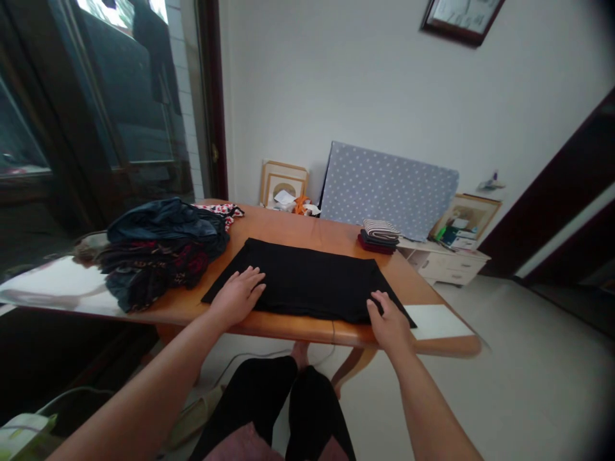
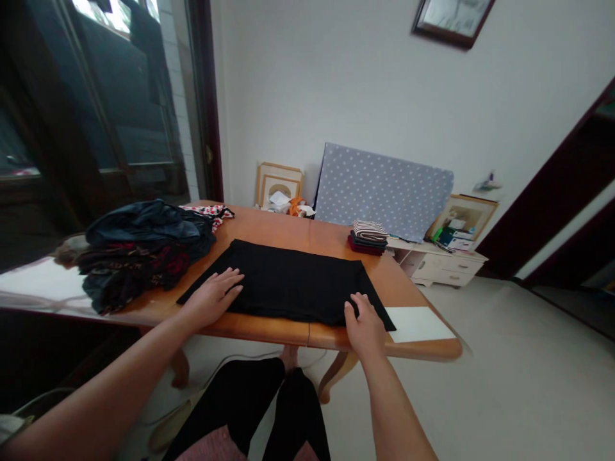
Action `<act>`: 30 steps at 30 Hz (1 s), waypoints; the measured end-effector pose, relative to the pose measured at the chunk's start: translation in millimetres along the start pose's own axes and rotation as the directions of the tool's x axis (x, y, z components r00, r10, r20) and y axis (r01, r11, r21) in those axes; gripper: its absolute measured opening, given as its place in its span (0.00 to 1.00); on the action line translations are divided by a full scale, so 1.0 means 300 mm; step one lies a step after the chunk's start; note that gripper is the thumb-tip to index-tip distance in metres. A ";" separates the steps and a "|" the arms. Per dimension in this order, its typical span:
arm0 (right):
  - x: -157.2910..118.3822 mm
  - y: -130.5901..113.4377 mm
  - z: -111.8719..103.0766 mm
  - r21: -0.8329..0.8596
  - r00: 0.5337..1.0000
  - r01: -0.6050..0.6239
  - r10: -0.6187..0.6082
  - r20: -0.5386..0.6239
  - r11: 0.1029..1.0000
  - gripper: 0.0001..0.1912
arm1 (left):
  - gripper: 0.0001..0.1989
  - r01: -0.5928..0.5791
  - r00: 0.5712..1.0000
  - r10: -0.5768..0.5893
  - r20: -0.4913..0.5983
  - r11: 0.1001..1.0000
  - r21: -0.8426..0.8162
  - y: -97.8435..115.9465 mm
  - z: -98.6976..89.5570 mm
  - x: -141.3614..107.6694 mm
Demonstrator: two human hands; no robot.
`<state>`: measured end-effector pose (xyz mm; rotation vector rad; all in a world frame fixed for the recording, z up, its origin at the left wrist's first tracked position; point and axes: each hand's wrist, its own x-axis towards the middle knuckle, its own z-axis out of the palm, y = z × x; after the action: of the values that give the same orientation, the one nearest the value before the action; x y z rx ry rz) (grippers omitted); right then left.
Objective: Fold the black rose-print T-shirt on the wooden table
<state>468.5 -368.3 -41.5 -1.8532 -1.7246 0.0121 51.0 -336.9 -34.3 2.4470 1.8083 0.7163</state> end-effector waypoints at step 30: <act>0.000 0.134 0.113 -0.108 0.982 0.108 -0.089 0.165 0.988 0.30 | 0.25 0.078 0.992 -0.085 0.094 0.994 0.074 0.040 -0.023 -0.069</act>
<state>491.5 -353.2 -86.5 -1.8919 -1.9635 0.0218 54.5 -361.5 -32.0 2.3871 1.9154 0.5273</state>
